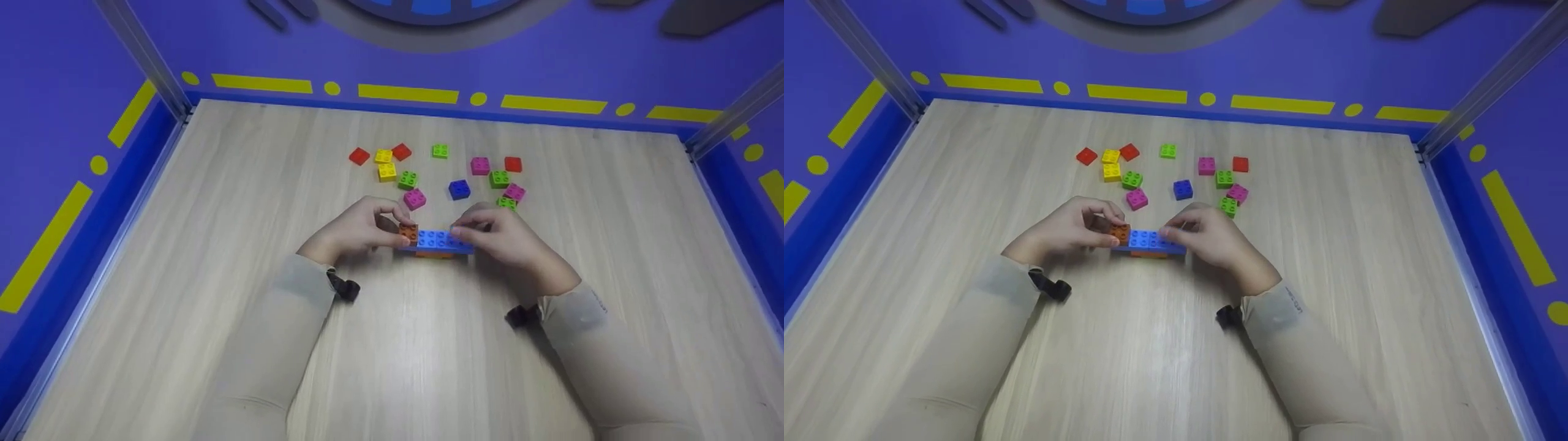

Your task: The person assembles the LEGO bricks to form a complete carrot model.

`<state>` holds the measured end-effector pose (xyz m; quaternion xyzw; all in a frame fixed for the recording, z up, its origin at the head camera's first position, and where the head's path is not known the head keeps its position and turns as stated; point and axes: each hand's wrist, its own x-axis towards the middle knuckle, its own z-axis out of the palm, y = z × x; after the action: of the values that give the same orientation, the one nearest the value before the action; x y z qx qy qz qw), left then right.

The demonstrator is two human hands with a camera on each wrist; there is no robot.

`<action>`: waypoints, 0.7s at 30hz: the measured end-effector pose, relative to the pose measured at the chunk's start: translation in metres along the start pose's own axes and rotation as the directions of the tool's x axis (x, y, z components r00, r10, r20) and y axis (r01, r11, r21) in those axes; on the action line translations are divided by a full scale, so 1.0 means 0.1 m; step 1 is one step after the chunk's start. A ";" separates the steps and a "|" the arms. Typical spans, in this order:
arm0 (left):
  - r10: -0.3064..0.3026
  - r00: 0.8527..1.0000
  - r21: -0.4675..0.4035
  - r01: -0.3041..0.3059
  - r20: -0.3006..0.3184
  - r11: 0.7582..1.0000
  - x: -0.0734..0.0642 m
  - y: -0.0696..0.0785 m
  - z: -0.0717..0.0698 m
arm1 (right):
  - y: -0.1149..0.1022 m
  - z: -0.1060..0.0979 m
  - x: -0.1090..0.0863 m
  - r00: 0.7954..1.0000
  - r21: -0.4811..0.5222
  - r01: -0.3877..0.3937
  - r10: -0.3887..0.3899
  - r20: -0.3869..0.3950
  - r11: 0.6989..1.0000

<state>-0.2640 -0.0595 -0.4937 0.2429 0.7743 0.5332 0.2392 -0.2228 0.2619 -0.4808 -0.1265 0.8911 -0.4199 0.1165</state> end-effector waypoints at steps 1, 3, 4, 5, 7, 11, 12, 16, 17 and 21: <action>-0.001 1.000 0.000 0.001 0.000 1.000 0.00 0.00 0.00 | 0.00 -0.04 0.00 1.000 0.007 -0.014 0.014 -0.026 1.000; 0.008 1.000 0.003 -0.008 -0.002 1.000 0.00 0.00 0.00 | 0.01 -0.12 -0.01 0.995 0.008 -0.064 0.065 -0.082 0.998; 0.015 1.000 0.002 -0.015 -0.001 1.000 0.01 0.00 0.01 | 0.01 -0.17 -0.02 0.990 0.005 -0.088 0.088 -0.110 0.996; 0.021 1.000 0.001 -0.021 0.001 1.000 0.01 -0.01 0.01 | 0.02 -0.22 -0.03 0.984 -0.004 -0.114 0.112 -0.137 0.993; 0.032 0.999 -0.002 -0.032 0.003 0.999 0.01 -0.01 0.01 | 0.05 -0.31 -0.04 0.972 -0.023 -0.153 0.146 -0.183 0.988; 0.039 0.999 -0.006 -0.039 0.005 0.999 0.01 0.00 0.02 | 0.15 -0.47 -0.06 0.954 -0.075 -0.177 0.152 -0.259 0.981; 0.039 0.999 -0.007 -0.039 0.004 0.999 0.01 0.00 0.02 | 0.18 -0.50 -0.06 0.950 -0.084 -0.183 0.154 -0.272 0.979; 0.037 0.999 -0.007 -0.037 0.001 0.999 0.01 0.01 0.02 | 0.28 -0.58 -0.06 0.938 -0.124 -0.228 0.184 -0.295 0.966; 0.035 0.999 -0.007 -0.035 0.000 0.999 0.00 0.01 0.02 | 0.30 -0.59 -0.06 0.936 -0.130 -0.242 0.196 -0.292 0.962; 0.031 1.000 -0.011 -0.031 -0.003 0.999 0.00 0.01 0.02 | 0.37 -0.60 -0.02 0.934 -0.129 -0.286 0.246 -0.258 0.949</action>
<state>-0.2626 -0.0577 -0.4933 0.2527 0.7679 0.5413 0.2313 -0.2440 0.3284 -0.4719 0.0381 0.9391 -0.3372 0.0535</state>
